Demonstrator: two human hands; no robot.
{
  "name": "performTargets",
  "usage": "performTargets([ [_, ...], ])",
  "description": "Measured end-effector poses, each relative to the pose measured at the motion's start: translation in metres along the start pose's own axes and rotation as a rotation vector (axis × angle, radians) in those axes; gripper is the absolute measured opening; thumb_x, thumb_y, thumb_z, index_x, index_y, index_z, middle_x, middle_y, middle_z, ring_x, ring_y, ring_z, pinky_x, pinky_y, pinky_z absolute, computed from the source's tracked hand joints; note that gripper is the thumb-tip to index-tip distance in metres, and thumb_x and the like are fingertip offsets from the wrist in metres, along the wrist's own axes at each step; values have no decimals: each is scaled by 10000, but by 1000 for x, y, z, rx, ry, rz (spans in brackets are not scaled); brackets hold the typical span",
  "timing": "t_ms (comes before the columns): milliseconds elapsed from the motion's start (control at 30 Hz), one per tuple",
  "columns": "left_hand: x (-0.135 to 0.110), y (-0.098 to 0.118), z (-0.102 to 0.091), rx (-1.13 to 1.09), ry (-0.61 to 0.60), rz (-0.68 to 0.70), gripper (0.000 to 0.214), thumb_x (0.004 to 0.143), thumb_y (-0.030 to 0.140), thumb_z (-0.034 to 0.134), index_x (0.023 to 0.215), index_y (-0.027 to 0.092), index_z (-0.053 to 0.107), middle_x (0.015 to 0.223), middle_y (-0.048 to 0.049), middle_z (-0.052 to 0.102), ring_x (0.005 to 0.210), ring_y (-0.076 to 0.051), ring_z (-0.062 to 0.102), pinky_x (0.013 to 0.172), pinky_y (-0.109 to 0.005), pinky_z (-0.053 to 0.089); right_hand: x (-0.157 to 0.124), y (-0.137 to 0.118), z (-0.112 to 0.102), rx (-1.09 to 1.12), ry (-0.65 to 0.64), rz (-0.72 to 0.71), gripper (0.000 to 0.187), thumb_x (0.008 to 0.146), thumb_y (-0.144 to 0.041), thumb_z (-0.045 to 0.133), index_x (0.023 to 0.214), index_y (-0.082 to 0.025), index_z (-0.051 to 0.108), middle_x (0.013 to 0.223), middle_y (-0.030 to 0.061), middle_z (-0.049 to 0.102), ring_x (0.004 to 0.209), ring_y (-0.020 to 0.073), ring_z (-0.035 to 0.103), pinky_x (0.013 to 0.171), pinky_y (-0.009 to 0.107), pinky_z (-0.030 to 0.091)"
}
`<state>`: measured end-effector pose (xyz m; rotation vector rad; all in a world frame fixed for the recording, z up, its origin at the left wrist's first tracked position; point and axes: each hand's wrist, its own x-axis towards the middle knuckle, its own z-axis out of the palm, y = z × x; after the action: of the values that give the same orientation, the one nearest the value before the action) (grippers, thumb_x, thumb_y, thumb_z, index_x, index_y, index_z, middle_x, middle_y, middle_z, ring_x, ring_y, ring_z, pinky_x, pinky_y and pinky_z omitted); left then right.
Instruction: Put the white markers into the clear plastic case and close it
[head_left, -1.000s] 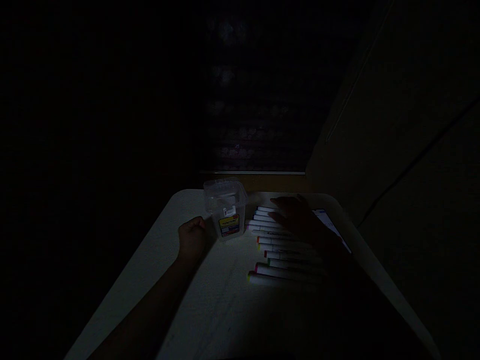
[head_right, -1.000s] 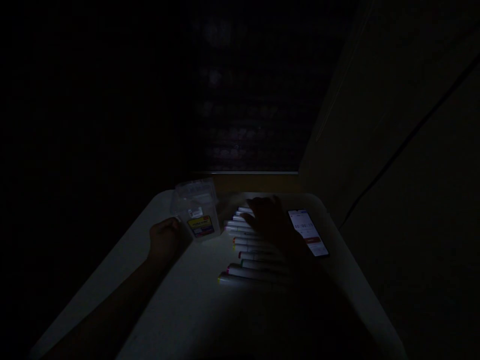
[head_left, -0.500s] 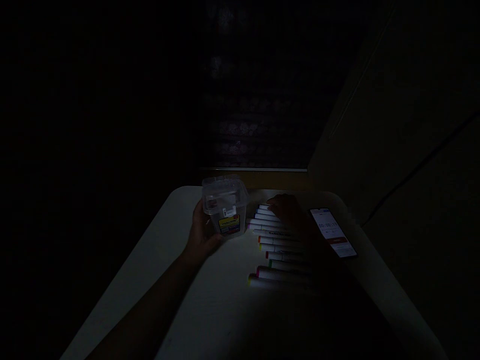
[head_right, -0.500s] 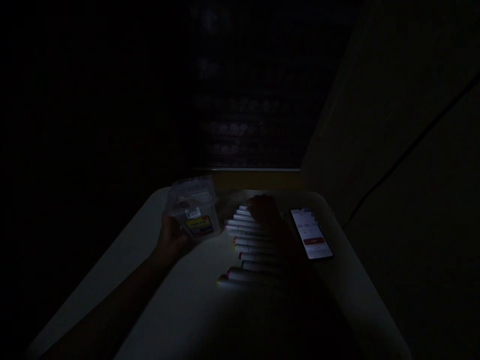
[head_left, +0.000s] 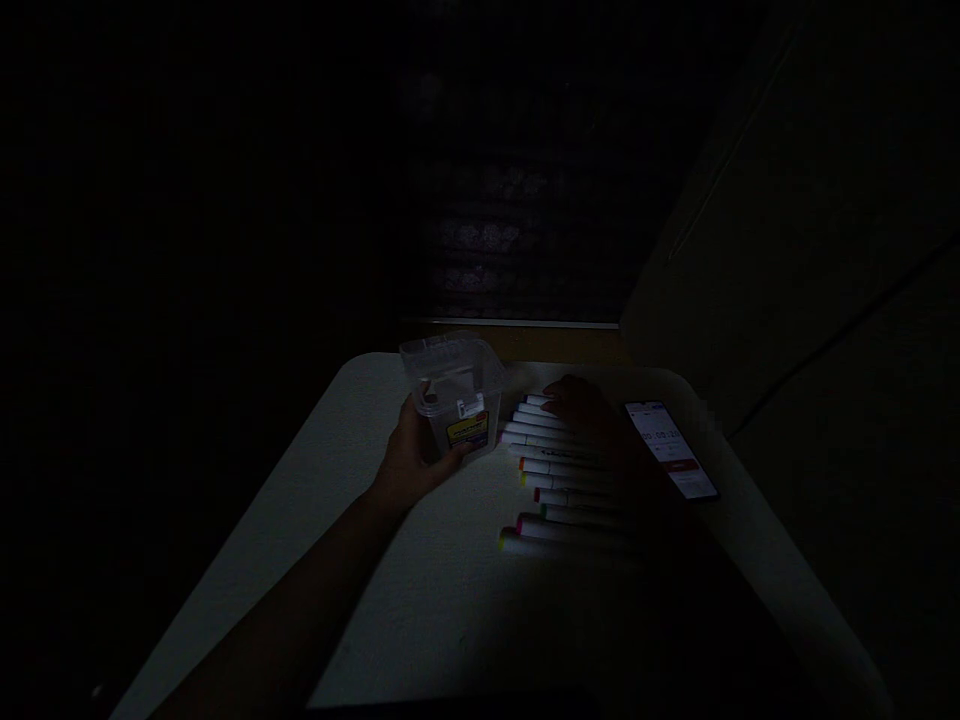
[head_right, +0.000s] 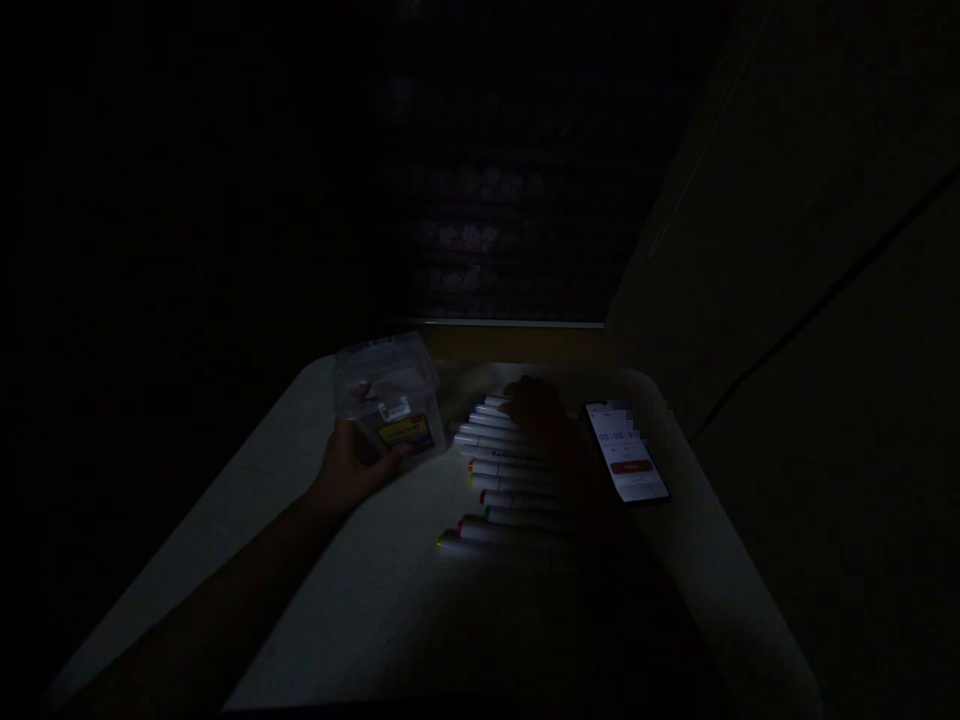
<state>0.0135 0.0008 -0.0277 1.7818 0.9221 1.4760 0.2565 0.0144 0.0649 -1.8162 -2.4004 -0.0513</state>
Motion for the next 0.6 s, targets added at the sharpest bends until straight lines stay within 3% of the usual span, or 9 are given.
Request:
performTargets([
  [333, 0, 6, 1, -7, 71, -37, 920, 635, 338, 810, 1399, 202, 316, 1365, -178, 496, 1260, -331, 505, 1031, -494, 439, -1, 3, 4, 77, -12, -39, 329, 920, -362, 549, 1199, -188, 568, 1226, 84, 584, 1034, 192, 600, 874, 407, 527],
  [600, -1, -10, -7, 257, 162, 84, 931, 585, 295, 831, 1385, 199, 362, 1309, -152, 529, 1218, -334, 531, 1015, -482, 444, 4, 15, -4, 172, 55, -67, 328, 915, -369, 556, 1176, -172, 579, 1190, 78, 604, 1017, 192, 610, 870, 410, 526],
])
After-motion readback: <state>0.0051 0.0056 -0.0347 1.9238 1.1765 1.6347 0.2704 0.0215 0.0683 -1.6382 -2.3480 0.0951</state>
